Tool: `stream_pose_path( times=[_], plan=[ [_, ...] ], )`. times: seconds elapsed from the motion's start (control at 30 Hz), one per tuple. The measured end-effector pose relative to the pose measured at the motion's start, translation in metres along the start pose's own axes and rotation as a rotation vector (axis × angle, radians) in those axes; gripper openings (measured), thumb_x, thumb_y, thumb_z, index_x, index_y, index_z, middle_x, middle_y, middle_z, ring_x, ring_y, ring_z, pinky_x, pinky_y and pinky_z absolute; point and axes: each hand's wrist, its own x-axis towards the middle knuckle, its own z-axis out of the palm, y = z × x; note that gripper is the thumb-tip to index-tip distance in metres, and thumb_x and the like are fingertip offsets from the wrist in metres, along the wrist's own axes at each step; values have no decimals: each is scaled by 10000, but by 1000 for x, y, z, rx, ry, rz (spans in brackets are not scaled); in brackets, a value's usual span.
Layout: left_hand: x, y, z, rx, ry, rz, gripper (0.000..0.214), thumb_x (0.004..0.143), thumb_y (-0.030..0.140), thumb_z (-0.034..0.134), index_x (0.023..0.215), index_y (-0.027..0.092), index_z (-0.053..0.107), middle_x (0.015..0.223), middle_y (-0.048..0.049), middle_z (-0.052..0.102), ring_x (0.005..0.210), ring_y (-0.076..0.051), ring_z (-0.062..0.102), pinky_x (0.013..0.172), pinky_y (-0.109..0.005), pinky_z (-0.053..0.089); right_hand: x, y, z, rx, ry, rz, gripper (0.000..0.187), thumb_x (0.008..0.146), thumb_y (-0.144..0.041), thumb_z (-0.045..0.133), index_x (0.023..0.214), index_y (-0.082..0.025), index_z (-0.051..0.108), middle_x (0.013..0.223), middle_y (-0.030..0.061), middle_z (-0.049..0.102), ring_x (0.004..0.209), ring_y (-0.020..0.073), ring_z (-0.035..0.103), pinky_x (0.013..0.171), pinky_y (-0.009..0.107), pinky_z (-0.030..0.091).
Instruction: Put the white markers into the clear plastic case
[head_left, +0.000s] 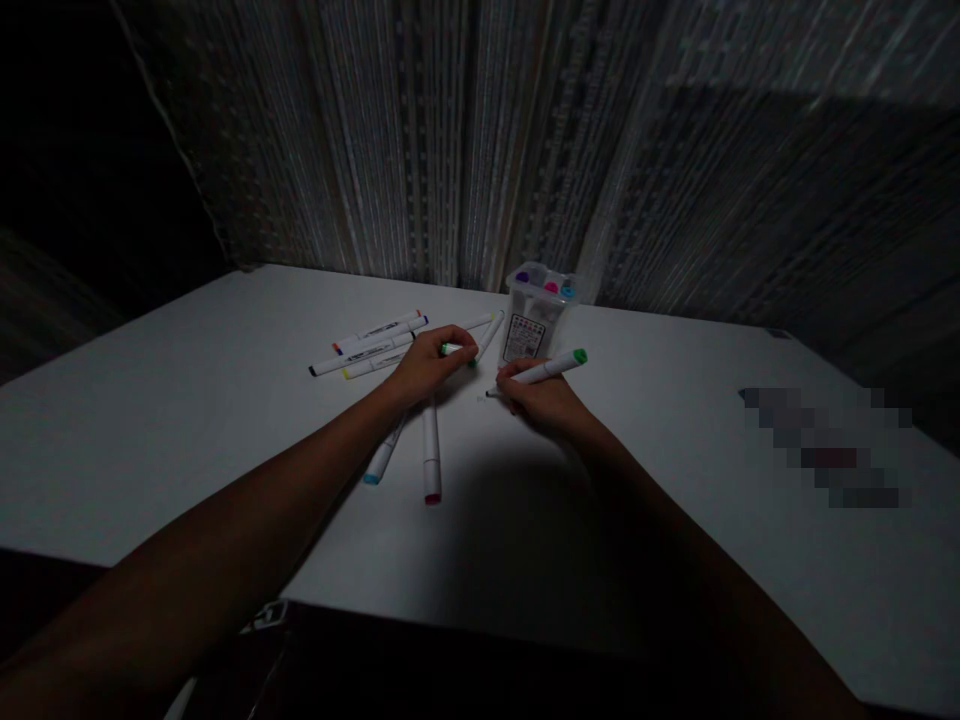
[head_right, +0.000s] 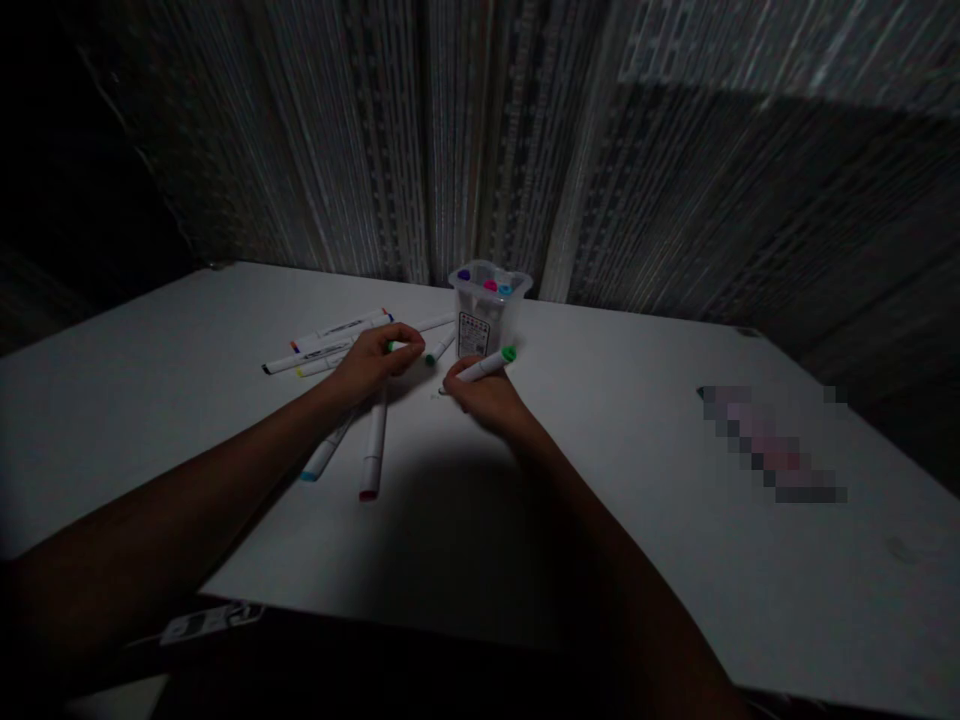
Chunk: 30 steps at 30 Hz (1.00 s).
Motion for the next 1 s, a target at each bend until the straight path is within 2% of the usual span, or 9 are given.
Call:
stream_pose_path(
  times=[0.3,0.57,0.67,0.83,0.93,1.0],
  plan=[
    [-1,4,2,66,-58,-7,250,686,351,574,768,116,558,721,-18,545,633,-98,453,568,-219,337,1,1,0,43,6,9,23,723,-168,542,705,-157,551,527,-18,541,475,100,512,461,208,365],
    [-1,-8,2,237,-192,-63,216,677,315,593,792,134,565,724,-5,552,651,-116,481,612,-243,356,0,1,0,110,40,-2,17,702,-158,551,686,-156,554,511,-22,547,457,90,500,462,202,366],
    [-2,-9,2,217,-255,-62,187,668,286,609,776,139,568,728,-10,556,677,-121,499,636,-246,371,1,1,-1,151,78,17,7,686,-156,547,690,-158,553,494,-26,546,446,93,507,452,199,369],
    [-3,-10,2,158,-289,-84,204,656,268,636,796,138,562,720,-4,557,686,-118,510,643,-238,380,4,4,-1,329,149,-9,59,655,-176,566,695,-164,525,464,-36,554,425,89,513,441,186,387],
    [-4,-8,4,99,-302,-110,217,647,261,652,797,137,554,713,-2,572,668,-115,524,629,-235,387,5,6,1,442,118,-47,103,638,-207,593,703,-161,526,456,-41,564,414,84,513,441,183,402],
    [-5,-5,6,41,-322,-122,239,645,268,668,807,134,555,732,-18,600,681,-124,548,639,-241,404,5,7,2,483,46,-57,163,615,-235,638,723,-153,548,462,-40,572,417,84,523,443,183,413]
  ],
)
